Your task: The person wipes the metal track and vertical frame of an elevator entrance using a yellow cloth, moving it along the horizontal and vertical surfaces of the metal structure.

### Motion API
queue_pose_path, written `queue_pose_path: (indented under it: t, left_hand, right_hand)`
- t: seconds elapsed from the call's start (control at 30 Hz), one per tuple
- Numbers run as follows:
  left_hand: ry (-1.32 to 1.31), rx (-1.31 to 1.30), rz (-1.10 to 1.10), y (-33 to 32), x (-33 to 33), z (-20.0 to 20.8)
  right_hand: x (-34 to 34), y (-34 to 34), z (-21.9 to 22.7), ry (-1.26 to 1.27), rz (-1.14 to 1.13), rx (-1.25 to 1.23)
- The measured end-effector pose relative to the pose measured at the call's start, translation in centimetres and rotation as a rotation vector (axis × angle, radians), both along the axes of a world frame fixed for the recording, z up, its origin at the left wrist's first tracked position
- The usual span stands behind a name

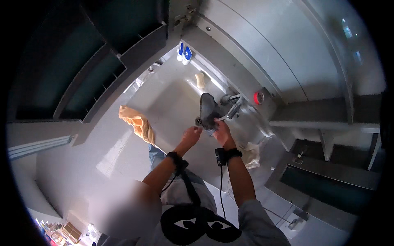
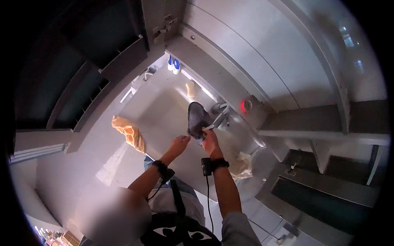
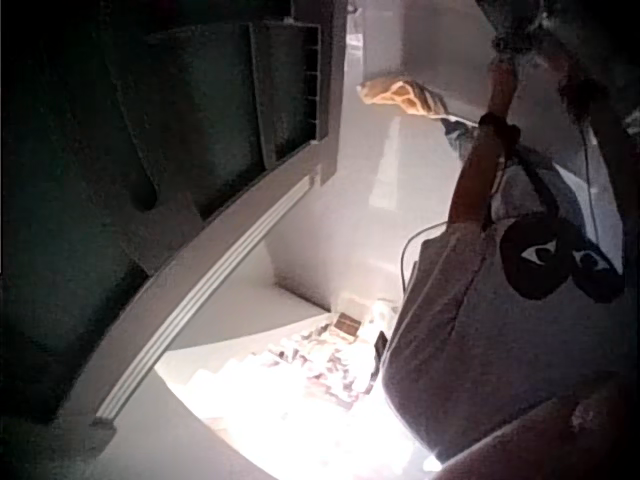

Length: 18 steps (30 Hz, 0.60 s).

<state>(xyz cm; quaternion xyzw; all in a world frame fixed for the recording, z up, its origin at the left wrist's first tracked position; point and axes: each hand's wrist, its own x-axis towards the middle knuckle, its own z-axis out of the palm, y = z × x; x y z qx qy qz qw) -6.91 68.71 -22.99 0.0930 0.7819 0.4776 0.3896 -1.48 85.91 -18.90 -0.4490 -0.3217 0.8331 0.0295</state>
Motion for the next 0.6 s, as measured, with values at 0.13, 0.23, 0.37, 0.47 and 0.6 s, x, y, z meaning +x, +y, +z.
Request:
queue_pose_path:
  t: [0.13,0.23,0.37,0.47,0.6]
  left_hand:
    - [-0.521,0.27,0.196,4.2,-0.3,3.7]
    - [-0.839,0.447,0.277,5.5,-1.6,4.0]
    - [-0.638,0.168,0.425,8.3,-1.9,1.2]
    - [-0.622,0.351,0.446,8.9,-1.4,-2.3]
    - [-0.772,0.544,0.428,8.6,-1.6,3.4]
  right_hand:
    - [1.7,0.3,-0.7,0.105,0.06,-0.01]
    - [1.8,-1.2,1.9,-0.055,0.207,0.221]
    - [3.7,-1.3,3.4,-0.237,0.735,0.822]
    - [3.7,-0.5,4.5,-0.363,0.932,0.808]
    - [8.4,-1.1,0.8,-0.149,0.12,0.392]
